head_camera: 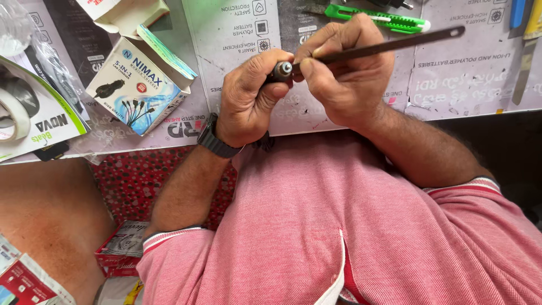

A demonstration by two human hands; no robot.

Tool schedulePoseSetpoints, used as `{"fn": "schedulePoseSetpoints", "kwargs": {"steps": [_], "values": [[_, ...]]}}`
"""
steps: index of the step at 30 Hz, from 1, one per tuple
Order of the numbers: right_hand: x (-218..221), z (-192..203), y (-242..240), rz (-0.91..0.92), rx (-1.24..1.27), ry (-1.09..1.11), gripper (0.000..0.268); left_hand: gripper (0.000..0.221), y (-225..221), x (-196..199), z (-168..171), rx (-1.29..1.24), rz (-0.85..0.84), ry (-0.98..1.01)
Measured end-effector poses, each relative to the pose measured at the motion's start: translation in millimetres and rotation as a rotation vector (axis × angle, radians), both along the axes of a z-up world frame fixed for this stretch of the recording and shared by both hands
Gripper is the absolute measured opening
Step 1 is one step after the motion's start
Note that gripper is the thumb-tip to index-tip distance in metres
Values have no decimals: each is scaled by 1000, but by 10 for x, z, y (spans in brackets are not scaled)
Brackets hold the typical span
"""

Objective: The person scrapes a small cylindrical connector with a metal tool, applies a liquid from a green bottle, and then uses a small blue tool to further clean the surface.

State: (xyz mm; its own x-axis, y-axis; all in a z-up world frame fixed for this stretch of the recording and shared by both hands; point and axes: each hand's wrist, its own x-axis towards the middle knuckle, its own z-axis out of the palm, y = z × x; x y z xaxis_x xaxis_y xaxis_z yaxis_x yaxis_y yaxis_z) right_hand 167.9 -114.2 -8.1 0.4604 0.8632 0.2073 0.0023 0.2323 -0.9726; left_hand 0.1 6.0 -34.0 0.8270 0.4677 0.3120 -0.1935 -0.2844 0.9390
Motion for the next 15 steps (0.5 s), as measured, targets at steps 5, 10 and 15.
{"fn": "schedulePoseSetpoints", "kwargs": {"steps": [5,10,15], "values": [[43,77,-15,110,16,-36,23,40,40,-50,-10,-289,-151,-38],[17,59,10,137,31,-78,25,42,63,-59,-16,-345,-151,7],[11,-31,6,133,122,-112,27,42,49,-34,-21,-333,-128,1]]}}
